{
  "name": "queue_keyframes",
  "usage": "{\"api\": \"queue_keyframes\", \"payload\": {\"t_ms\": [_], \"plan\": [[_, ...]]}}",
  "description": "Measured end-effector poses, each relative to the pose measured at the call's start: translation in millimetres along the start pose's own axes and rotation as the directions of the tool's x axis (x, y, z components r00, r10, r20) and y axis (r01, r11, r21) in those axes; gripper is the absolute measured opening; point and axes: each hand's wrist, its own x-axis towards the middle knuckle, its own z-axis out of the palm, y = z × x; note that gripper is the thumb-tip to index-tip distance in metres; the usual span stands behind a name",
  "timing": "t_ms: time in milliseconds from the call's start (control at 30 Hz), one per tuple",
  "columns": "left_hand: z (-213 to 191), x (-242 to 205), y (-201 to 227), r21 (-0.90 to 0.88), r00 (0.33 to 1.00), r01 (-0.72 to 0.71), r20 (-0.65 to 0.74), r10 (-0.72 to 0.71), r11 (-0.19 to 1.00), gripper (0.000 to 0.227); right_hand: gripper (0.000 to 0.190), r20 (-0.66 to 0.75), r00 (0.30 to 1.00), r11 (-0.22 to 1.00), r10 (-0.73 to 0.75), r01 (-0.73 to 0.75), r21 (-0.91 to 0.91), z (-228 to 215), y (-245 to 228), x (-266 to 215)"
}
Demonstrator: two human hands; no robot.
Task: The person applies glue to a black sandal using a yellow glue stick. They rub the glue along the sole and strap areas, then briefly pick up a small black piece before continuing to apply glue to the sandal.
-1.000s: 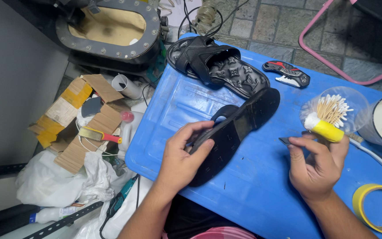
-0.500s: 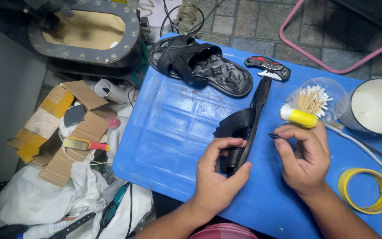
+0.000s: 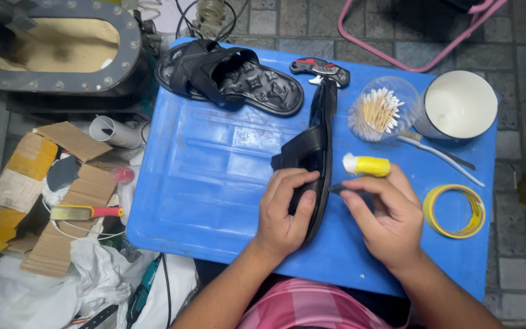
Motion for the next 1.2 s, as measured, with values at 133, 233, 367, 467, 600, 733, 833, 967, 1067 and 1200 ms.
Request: {"api": "queue_keyframes", "payload": {"t_ms": [133, 233, 367, 467, 600, 733, 833, 967, 1067, 1200], "plan": [[-7.8, -6.2, 3.7, 0.055, 0.991, -0.111, 0.082, 0.106, 0.992, 0.059, 0.017, -0.008, 1.0, 1.0, -0.028, 0.028, -0.004, 5.7, 6.0, 15.9], [-15.4, -9.2, 7.7, 0.109, 0.976, -0.177, 0.149, 0.16, 0.978, 0.092, 0.015, 0.041, 0.989, 0.964, 0.141, -0.147, 0.221, 6.6, 4.1, 26.1], [-21.7, -20.8, 10.5, 0.109, 0.986, -0.117, 0.129, 0.103, 0.987, 0.086, 0.017, 0.084, 0.996, 0.997, 0.028, -0.033, 0.069, 6.7, -7.9, 14.9], [-26.2, -26.2, 9.6, 0.106, 0.986, -0.121, 0.126, 0.107, 0.987, 0.085, 0.018, 0.096, 0.994, 0.995, -0.049, 0.058, -0.087, 6.1, -13.5, 1.1], [-26.9, -25.5, 10.0, 0.111, 0.98, -0.136, 0.159, 0.117, 0.985, 0.084, 0.017, 0.065, 0.997, 0.999, -0.044, 0.044, -0.005, 6.6, -5.1, 4.0], [-19.4, -23.1, 11.3, 0.12, 0.974, -0.114, 0.208, 0.087, 0.986, 0.082, 0.015, 0.107, 0.993, 0.992, 0.056, -0.068, 0.108, 1.4, 0.0, 3.9], [-8.4, -26.0, 10.3, 0.192, 0.982, -0.124, 0.163, 0.093, 0.974, 0.083, 0.014, 0.109, 0.99, 0.978, 0.088, -0.107, 0.18, -3.1, -3.6, -10.7], [-6.0, -26.4, 6.4, 0.248, 0.981, -0.177, 0.124, 0.15, 0.952, 0.086, 0.018, 0.129, 0.991, 0.997, -0.035, 0.025, 0.078, -2.4, -5.9, -17.2], [-4.4, -26.0, 4.8, 0.18, 0.972, -0.125, 0.221, 0.084, 0.976, 0.089, 0.019, 0.074, 0.991, 0.994, -0.111, 0.112, -0.013, -2.5, 1.1, -11.0], [-3.4, -23.6, 3.9, 0.166, 0.961, -0.088, 0.274, 0.04, 0.982, 0.087, 0.019, 0.054, 0.995, 0.995, -0.089, 0.087, 0.045, -3.5, 4.1, -11.3]]}}
